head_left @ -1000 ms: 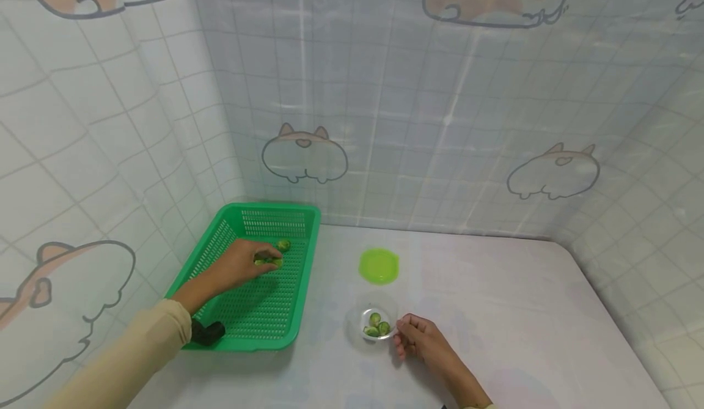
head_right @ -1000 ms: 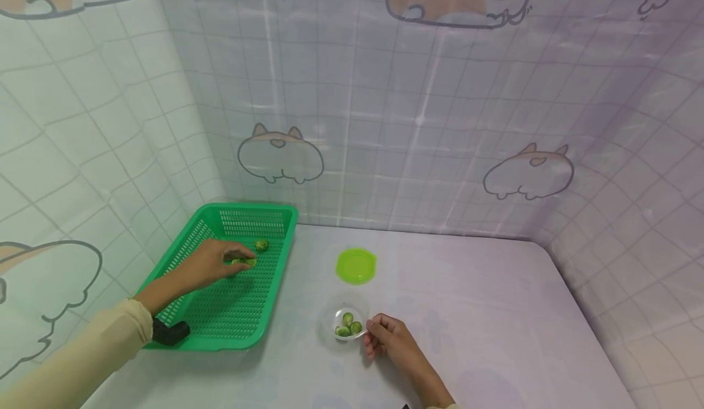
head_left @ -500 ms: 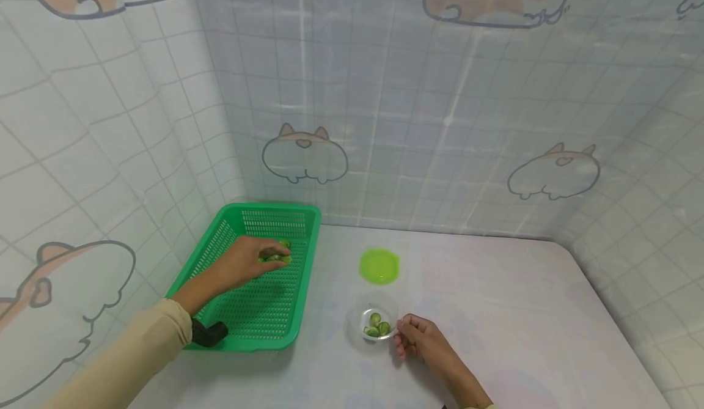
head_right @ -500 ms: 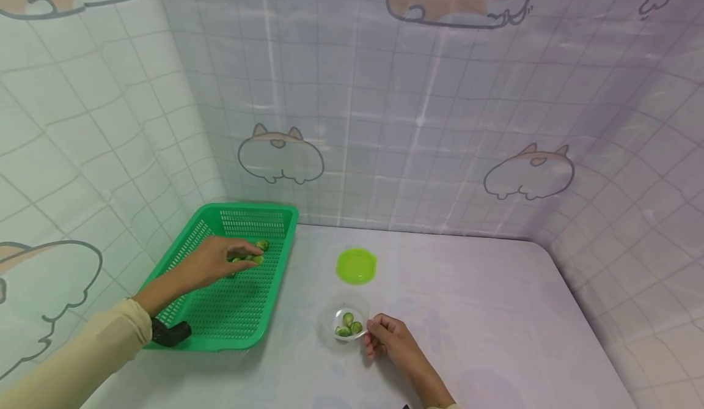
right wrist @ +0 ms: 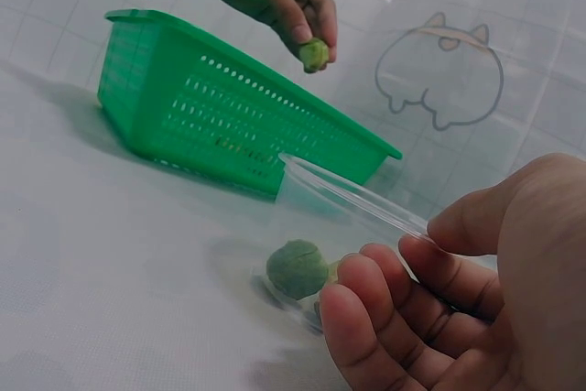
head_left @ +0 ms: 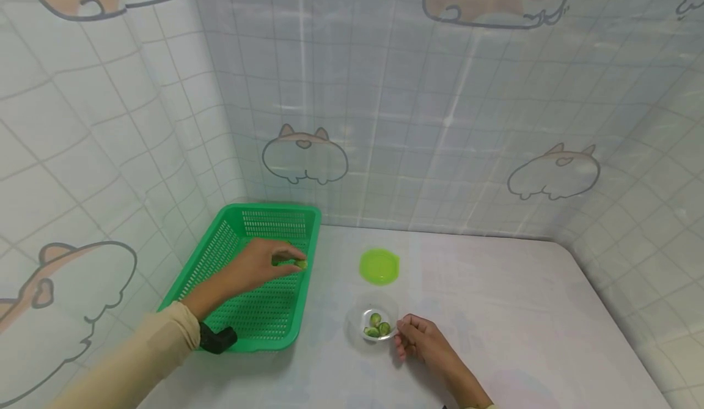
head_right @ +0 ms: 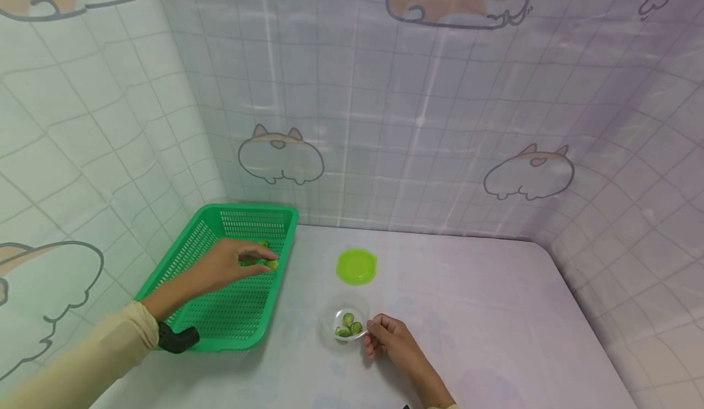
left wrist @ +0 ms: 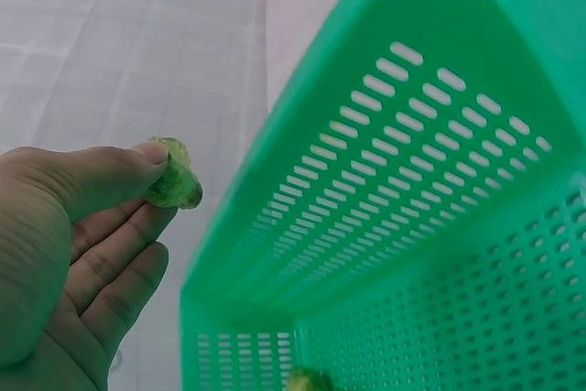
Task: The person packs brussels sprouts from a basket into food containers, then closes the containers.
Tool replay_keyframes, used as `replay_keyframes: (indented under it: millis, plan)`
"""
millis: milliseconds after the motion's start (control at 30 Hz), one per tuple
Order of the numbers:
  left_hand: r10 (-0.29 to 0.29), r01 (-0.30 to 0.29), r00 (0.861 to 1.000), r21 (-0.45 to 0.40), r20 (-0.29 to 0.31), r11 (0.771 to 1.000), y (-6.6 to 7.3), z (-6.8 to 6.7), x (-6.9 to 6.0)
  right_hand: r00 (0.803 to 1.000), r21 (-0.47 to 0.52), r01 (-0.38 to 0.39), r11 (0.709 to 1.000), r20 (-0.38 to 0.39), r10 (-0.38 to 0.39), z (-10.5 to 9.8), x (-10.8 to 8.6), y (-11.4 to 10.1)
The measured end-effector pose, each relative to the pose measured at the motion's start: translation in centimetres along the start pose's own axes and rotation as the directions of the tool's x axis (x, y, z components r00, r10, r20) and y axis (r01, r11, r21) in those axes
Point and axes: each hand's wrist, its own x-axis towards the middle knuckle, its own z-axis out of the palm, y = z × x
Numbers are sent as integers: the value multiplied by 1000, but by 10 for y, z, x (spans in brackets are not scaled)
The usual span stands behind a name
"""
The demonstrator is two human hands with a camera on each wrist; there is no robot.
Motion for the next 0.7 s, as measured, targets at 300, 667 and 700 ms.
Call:
replay_keyframes:
  millis: [300, 667, 700]
  plan:
    - [13, -9, 998, -59, 57, 998, 17, 13, 7, 1000, 7, 3, 1000, 8, -3, -2, 1, 3]
    - [72, -51, 987, -148, 140, 988, 38, 36, 18, 1000, 4, 5, 1000, 7, -5, -2, 2, 2]
    - [78, -55, 986, -153, 145, 987, 39, 38, 19, 1000, 2, 3, 1000, 6, -3, -2, 2, 2]
